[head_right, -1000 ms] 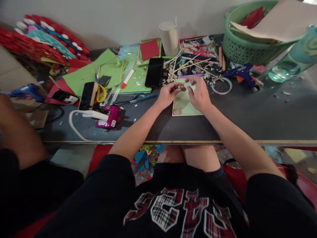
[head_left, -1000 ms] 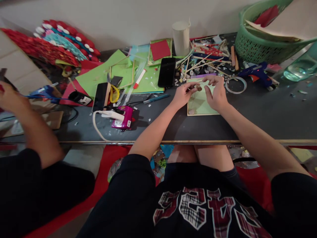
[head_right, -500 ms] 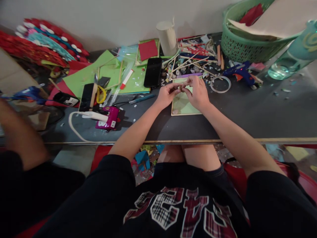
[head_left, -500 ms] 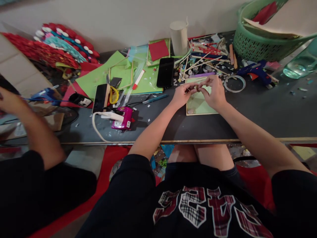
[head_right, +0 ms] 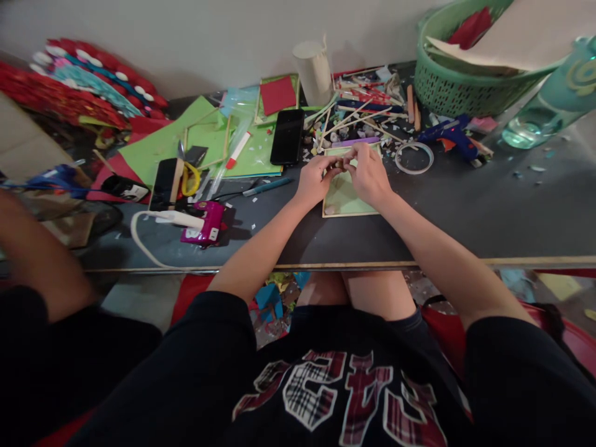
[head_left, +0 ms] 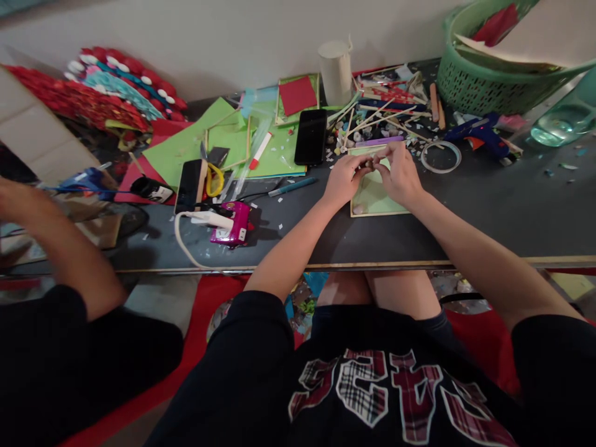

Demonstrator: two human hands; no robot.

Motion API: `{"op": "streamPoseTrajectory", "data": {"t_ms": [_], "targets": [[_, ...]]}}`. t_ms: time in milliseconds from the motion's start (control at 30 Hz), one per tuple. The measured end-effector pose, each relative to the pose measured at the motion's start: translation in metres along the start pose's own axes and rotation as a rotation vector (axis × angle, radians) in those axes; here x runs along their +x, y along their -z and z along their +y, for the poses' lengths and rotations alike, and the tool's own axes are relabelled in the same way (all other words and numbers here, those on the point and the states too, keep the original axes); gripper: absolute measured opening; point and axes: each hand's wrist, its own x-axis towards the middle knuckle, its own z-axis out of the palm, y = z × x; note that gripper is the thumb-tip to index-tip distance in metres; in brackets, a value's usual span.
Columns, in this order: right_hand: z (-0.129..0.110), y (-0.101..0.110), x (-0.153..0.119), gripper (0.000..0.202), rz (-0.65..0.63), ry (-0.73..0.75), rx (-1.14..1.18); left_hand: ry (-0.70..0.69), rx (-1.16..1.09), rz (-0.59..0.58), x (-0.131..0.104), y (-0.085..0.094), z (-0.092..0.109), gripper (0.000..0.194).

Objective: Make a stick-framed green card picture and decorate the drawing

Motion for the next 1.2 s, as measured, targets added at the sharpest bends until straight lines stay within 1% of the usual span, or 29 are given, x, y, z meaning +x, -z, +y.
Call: {"op": "streamPoseTrajectory", "data": {"t_ms": [67,167,233,333,433,533,633,700,800,867,967,1100,1200], "targets": [[-0.002,0.002,0.001,0.05,0.019,-0.016,0.013,-0.016,0.004,0.016,0.0,0.0,-0.001,0.026],[-0.002,0.01,0.003,0.057,0.099,-0.038,0.011,-0.037,-0.036,0.022,0.002,0.0,-0.004,0.025],[-0.002,0.016,0.004,0.059,0.13,-0.051,-0.019,-0.04,-0.077,0.012,0.002,0.0,-0.007,0.026],[-0.004,0.022,0.003,0.057,0.088,-0.074,-0.081,-0.046,-0.138,0.021,0.002,-0.001,-0.011,0.029],[-0.008,0.021,0.001,0.053,0.048,-0.045,-0.107,-0.047,-0.169,0.039,0.001,-0.001,-0.013,0.035],[-0.014,0.018,0.001,0.044,0.072,-0.012,-0.104,-0.054,-0.183,0.03,0.001,-0.001,-0.014,0.039],[-0.016,0.017,0.0,0.038,0.087,-0.026,-0.114,-0.075,-0.205,0.023,0.0,-0.001,-0.013,0.036],[-0.017,0.017,-0.001,0.04,0.07,-0.043,-0.123,-0.068,-0.208,0.027,-0.001,-0.001,-0.011,0.032],[-0.015,0.017,-0.002,0.043,0.048,-0.052,-0.125,-0.055,-0.202,0.027,-0.001,-0.001,-0.01,0.029],[-0.013,0.016,-0.002,0.041,0.031,-0.039,-0.127,-0.061,-0.207,0.031,-0.002,-0.001,-0.011,0.029],[-0.009,0.013,-0.001,0.037,0.003,-0.01,-0.132,-0.073,-0.206,0.034,-0.002,0.0,-0.011,0.031],[-0.001,0.007,-0.002,0.038,0.0,0.048,-0.149,-0.063,-0.16,0.015,-0.002,-0.001,-0.01,0.031],[0.003,0.002,-0.003,0.032,-0.025,0.089,-0.171,-0.075,-0.122,0.014,-0.002,-0.002,-0.009,0.029]]}}
